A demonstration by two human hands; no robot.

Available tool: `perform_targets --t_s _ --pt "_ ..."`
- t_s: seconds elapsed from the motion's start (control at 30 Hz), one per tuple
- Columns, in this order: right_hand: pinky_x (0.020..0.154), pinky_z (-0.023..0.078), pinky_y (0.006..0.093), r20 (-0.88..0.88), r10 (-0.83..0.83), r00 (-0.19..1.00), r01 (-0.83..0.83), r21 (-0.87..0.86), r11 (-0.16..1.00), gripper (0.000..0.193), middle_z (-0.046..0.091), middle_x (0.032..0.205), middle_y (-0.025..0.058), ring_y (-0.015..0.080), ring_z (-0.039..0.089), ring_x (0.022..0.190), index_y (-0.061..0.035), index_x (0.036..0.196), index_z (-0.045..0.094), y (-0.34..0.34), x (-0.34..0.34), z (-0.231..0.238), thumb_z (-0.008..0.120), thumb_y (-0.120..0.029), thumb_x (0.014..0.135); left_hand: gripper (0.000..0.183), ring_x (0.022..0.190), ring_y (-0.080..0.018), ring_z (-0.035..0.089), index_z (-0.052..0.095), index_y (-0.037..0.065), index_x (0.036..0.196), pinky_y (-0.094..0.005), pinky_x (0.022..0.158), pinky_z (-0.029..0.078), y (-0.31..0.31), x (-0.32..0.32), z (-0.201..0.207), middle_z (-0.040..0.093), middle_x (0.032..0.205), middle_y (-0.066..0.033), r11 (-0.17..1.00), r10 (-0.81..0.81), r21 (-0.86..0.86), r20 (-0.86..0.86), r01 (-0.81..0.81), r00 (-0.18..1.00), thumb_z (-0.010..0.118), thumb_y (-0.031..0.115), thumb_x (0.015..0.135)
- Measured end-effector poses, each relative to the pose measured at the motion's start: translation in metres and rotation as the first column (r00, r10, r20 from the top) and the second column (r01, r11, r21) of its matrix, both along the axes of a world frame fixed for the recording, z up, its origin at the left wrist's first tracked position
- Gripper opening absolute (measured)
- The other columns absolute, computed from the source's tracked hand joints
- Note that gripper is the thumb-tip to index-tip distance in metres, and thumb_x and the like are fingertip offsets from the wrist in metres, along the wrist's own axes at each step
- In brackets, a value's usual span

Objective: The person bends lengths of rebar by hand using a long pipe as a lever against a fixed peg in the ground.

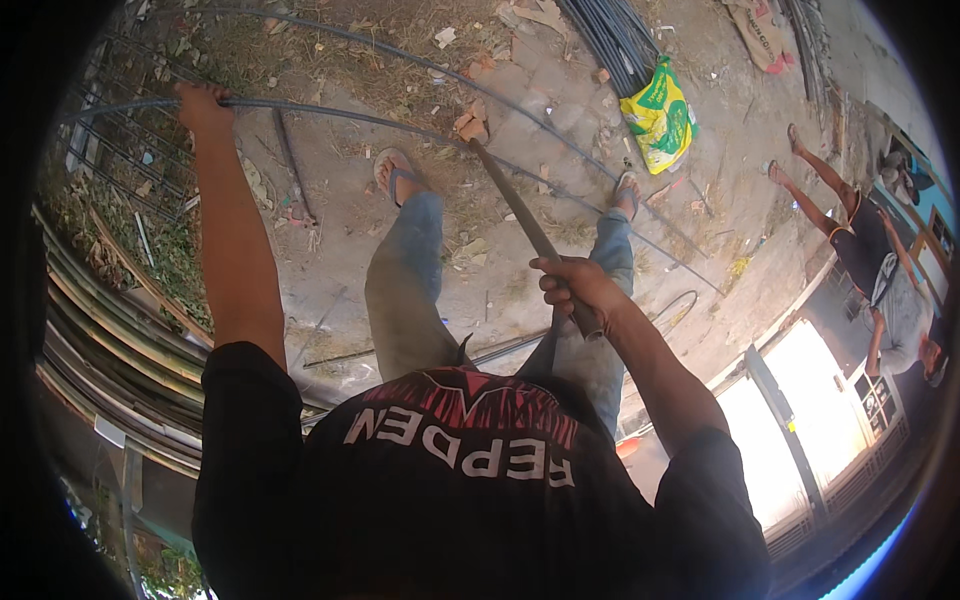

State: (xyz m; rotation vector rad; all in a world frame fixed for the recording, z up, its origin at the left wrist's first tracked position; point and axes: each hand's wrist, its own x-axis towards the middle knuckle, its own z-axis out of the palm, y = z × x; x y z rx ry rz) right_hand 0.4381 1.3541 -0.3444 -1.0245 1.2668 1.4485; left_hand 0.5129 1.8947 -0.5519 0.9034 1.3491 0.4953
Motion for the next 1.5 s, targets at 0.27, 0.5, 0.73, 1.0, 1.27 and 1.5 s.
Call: perform_targets --t_s 0.27,0.5,0.73,1.0,1.27,1.5 --pt "0.037 0.031 0.0191 0.073 -0.126 0.989 0.116 0.122 0.986 0.026 0.044 0.073 -0.0023 0.0039 0.040 0.050 -0.0026 0.118 0.052 -0.042 -0.037 0.005 0.057 -0.015 0.095 0.034 0.096 -0.0327 0.062 0.054 0.004 0.106 -0.0555 0.087 0.048 0.031 -0.044 0.012 0.062 0.094 -0.0135 0.944 -0.290 -0.177 -0.045 0.278 0.956 0.044 0.036 0.103" --pt "0.040 0.037 0.0257 0.417 0.140 0.898 -0.086 -0.145 0.986 0.032 0.048 0.069 -0.0011 0.0070 0.044 0.048 -0.0028 0.118 0.050 -0.053 -0.091 0.016 0.057 -0.014 0.089 0.057 0.114 -0.0372 0.055 0.041 0.003 0.140 -0.0596 0.096 0.043 -0.010 0.036 0.040 0.051 0.133 -0.0223 0.902 -0.430 -0.151 -0.356 0.404 0.829 0.047 0.042 0.099" --pt "0.037 0.038 0.0281 0.573 0.042 0.818 0.111 -0.230 0.967 0.028 0.047 0.063 0.0009 0.0092 0.045 0.042 0.0010 0.112 0.048 -0.081 -0.186 0.015 0.058 -0.011 0.088 0.070 0.118 -0.0427 0.054 0.047 -0.007 0.134 -0.0500 0.097 0.043 -0.124 -0.027 0.008 0.052 0.131 -0.0285 0.443 -0.518 0.168 -0.754 0.881 0.404 0.061 0.045 0.089" --pt "0.037 0.039 0.0273 0.470 -0.177 0.865 0.367 -0.352 0.861 0.020 0.048 0.063 0.0001 0.0091 0.046 0.044 -0.0056 0.096 0.048 -0.077 -0.310 0.031 0.061 -0.019 0.091 0.057 0.110 -0.0376 0.061 0.062 -0.001 0.118 -0.0427 0.094 0.047 -0.236 -0.112 -0.042 0.065 0.113 -0.0248 -0.186 -0.682 -0.236 -0.668 0.954 -0.298 0.065 0.044 0.084" --pt "0.037 0.040 0.0263 0.482 -0.479 0.733 0.674 -0.419 0.609 0.016 0.048 0.065 0.0004 0.0088 0.046 0.045 -0.0054 0.096 0.049 0.012 -0.389 -0.005 0.057 -0.019 0.093 0.052 0.112 -0.0374 0.059 0.062 0.002 0.119 -0.0443 0.096 0.046 -0.306 -0.018 -0.049 0.063 0.117 -0.0242 -0.739 -0.381 -0.209 -0.654 0.640 -0.654 0.063 0.042 0.086" --pt "0.039 0.045 0.0285 0.545 -0.492 0.679 0.731 -0.437 0.524 0.013 0.051 0.067 0.0037 0.0116 0.051 0.045 -0.0034 0.092 0.049 0.090 -0.421 -0.121 0.057 -0.013 0.090 0.055 0.116 -0.0396 0.056 0.058 0.005 0.125 -0.0480 0.097 0.045 -0.320 0.029 -0.108 0.058 0.125 -0.0237 -0.962 -0.080 -0.129 -0.713 0.242 -0.696 0.062 0.044 0.087"
